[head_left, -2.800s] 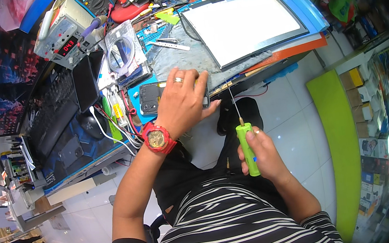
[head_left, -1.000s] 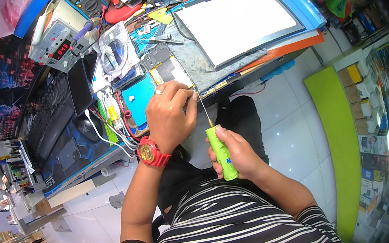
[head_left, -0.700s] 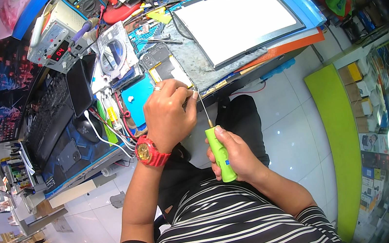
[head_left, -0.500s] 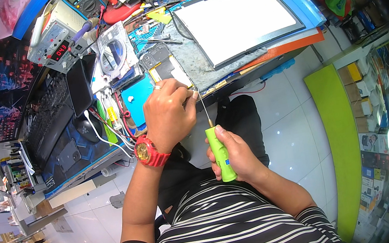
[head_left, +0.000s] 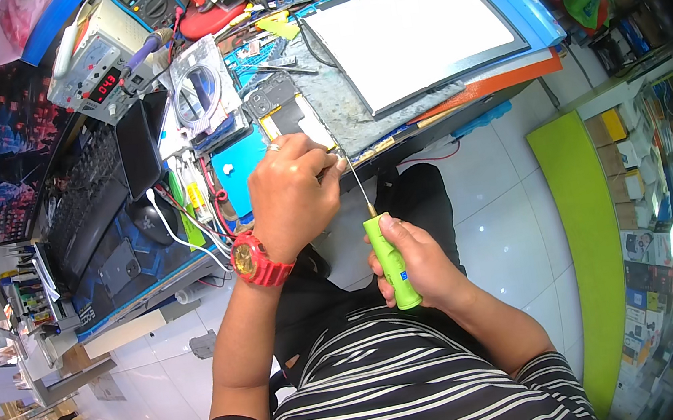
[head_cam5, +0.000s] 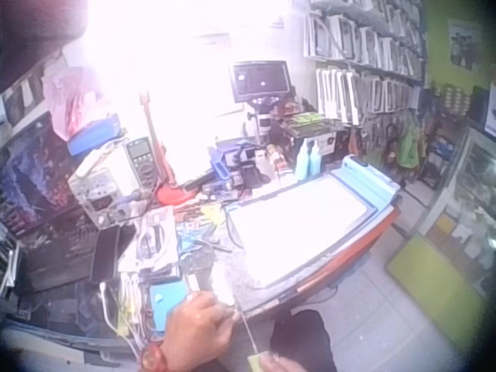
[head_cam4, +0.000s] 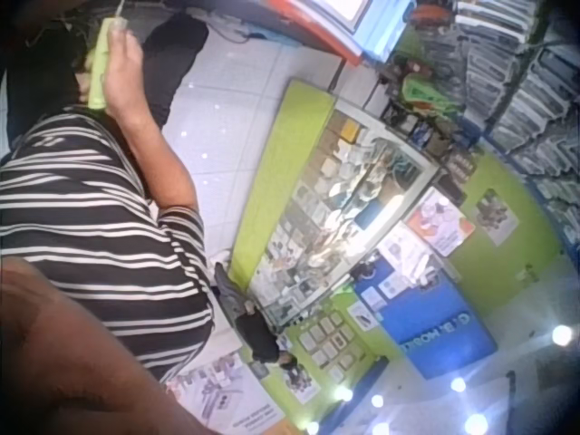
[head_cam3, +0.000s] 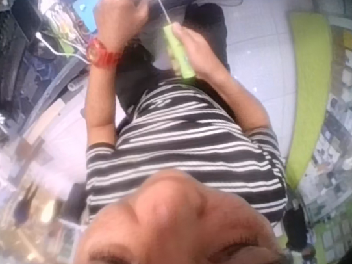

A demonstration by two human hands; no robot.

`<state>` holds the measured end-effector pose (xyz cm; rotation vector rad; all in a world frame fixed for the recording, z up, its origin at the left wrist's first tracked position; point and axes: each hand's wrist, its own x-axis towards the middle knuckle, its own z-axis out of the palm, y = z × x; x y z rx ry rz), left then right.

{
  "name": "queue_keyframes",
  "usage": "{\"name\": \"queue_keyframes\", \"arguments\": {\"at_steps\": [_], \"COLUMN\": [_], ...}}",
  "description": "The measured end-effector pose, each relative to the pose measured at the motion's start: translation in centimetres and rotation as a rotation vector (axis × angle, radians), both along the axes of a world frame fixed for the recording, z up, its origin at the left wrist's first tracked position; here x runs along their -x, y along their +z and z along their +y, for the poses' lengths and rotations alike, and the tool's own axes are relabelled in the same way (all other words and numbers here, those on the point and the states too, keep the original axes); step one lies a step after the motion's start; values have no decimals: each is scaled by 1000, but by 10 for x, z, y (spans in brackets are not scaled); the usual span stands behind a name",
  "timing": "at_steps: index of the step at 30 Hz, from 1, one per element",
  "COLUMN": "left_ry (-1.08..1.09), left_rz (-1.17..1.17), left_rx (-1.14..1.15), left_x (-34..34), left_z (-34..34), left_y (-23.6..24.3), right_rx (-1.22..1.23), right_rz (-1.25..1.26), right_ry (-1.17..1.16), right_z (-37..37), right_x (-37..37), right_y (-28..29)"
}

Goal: The person uses a screwdriver to remove screws from the internal chassis of a disassembled mobile phone and handles various internal components on a repair bench.

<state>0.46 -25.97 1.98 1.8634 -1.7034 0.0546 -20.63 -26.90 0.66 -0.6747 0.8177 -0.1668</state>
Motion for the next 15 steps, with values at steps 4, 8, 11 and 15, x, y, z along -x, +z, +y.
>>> {"name": "queue_keyframes", "arguments": {"at_steps": [4, 8, 11, 15], "left_ry": [-1, -1, 1, -15], "left_rz": [49, 72, 65, 82], "left_rx": [3, -11, -32, -59], "left_x": [-2, -2, -3, -4], "left_z": [0, 0, 0, 1], "left_y": [2, 3, 5, 9], "right_rx": [43, 91, 99, 55], "right_rz": [35, 39, 34, 48], "right_ry": [30, 59, 64, 55], "right_z": [-6, -11, -12, -6], "right_x": [2, 5, 4, 2], "right_y": [1, -3, -4, 1]}}
